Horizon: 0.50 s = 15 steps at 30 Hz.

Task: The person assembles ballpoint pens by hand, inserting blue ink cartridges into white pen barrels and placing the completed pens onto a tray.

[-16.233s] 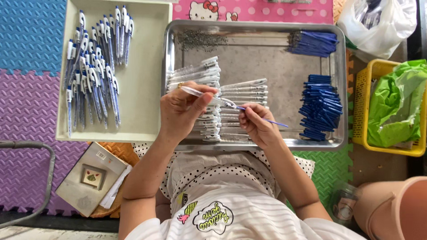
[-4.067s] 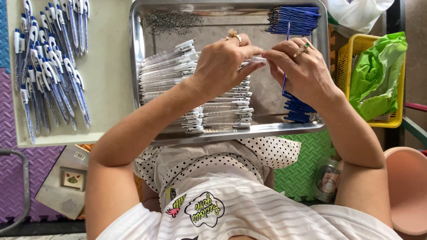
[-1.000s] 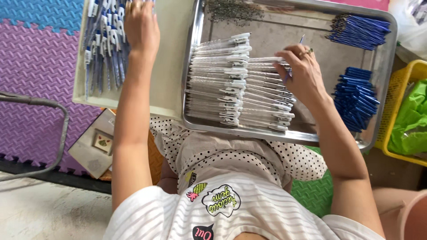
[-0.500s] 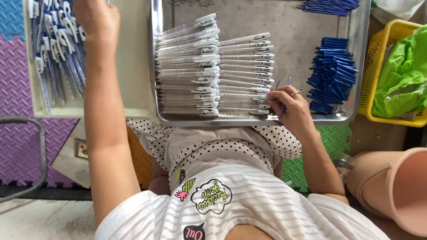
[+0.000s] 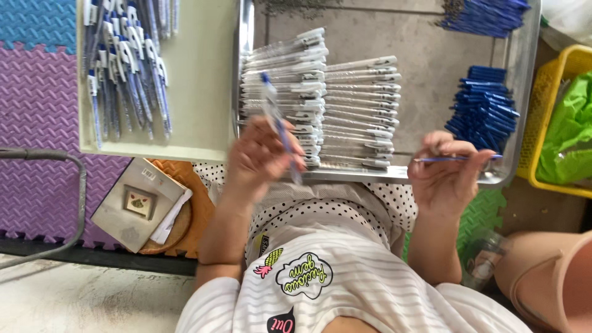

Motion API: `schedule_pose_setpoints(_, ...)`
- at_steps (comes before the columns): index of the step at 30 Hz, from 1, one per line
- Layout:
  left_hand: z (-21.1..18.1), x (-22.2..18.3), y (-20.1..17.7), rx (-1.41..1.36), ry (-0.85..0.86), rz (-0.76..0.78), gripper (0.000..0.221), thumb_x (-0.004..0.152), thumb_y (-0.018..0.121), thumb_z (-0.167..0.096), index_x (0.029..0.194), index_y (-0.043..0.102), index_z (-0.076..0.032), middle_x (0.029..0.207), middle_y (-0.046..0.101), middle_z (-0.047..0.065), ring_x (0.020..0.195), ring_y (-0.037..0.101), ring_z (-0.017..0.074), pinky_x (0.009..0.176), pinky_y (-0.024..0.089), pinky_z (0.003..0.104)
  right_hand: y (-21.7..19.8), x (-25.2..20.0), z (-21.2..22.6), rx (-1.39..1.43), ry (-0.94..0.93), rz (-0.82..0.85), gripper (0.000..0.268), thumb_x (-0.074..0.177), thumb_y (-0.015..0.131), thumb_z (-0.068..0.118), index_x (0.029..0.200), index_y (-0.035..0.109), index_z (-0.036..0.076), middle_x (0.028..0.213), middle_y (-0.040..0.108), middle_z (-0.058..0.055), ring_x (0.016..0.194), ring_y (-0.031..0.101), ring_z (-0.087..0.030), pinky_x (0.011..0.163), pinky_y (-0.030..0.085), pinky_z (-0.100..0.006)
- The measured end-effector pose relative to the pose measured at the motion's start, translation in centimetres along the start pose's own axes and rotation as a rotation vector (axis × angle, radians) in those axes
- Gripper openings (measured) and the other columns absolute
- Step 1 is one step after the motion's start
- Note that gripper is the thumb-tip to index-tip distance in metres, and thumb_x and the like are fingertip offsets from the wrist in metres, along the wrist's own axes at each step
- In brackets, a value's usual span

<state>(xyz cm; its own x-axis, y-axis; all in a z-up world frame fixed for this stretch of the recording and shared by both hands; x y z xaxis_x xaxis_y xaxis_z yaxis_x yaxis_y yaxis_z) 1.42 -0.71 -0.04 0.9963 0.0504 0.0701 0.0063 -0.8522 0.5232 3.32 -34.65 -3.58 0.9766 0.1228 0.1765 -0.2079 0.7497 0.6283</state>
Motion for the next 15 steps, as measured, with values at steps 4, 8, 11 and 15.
schedule_pose_setpoints(4, 2.2, -2.3, 2.2, -0.056, -0.004, 0.091, 0.044, 0.085, 0.078, 0.008, 0.127, 0.065, 0.005, 0.096, 0.077, 0.023, 0.084, 0.081, 0.0299, 0.076, 0.07, 0.041, -0.4, -0.3, -3.2, 0.2, 0.192, -0.176, 0.023, 0.106, 0.053, 0.026, 0.103, 0.056, 0.003, 0.11, 0.06, -0.024, 0.089, 0.077, -0.032, 0.073, 0.068, -0.031)
schedule_pose_setpoints(8, 2.1, -3.8, 4.4, 0.069, -0.047, 0.092, 0.042, 0.088, 0.082, 0.004, 0.127, 0.064, 0.004, 0.095, 0.077, 0.017, 0.089, 0.08, 0.0227, 0.08, 0.067, 0.035, 4.4, -0.1, -3.5, 0.06, 0.043, 0.063, 0.018, 0.091, 0.067, -0.005, 0.099, 0.051, 0.001, 0.1, 0.061, -0.03, 0.086, 0.079, -0.038, 0.073, 0.073, -0.044)
schedule_pose_setpoints(11, 1.8, -4.6, 4.7, 0.074, -0.061, 0.104, 0.057, 0.088, 0.081, 0.006, 0.141, 0.06, 0.003, 0.098, 0.078, 0.018, 0.089, 0.078, 0.0214, 0.083, 0.066, 0.035, 10.2, -0.1, -1.4, -0.042, -0.044, 0.095, 0.016, 0.099, 0.064, -0.001, 0.105, 0.05, -0.007, 0.101, 0.064, -0.036, 0.091, 0.079, -0.044, 0.078, 0.073, -0.048)
schedule_pose_setpoints(15, 2.0, -4.8, 4.7, 0.11, -0.049, 0.121, 0.052, 0.091, 0.08, 0.003, 0.14, 0.064, -0.001, 0.1, 0.078, 0.017, 0.092, 0.078, 0.0235, 0.085, 0.065, 0.037, 13.3, 0.9, 0.1, -0.304, -0.14, 0.171, 0.018, 0.09, 0.075, -0.002, 0.094, 0.058, -0.003, 0.095, 0.069, -0.03, 0.089, 0.081, -0.038, 0.074, 0.074, -0.043)
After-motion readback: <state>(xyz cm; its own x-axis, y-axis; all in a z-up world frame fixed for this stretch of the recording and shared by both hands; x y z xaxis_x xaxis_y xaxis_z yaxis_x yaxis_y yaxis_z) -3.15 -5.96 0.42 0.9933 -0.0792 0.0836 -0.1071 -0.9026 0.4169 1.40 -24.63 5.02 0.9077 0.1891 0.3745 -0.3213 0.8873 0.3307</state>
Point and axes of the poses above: each hand's wrist, its own x-axis towards the middle knuckle, its own y-axis out of the palm, z = x × y, the point moved 2 cm from there along x, towards the middle knuckle
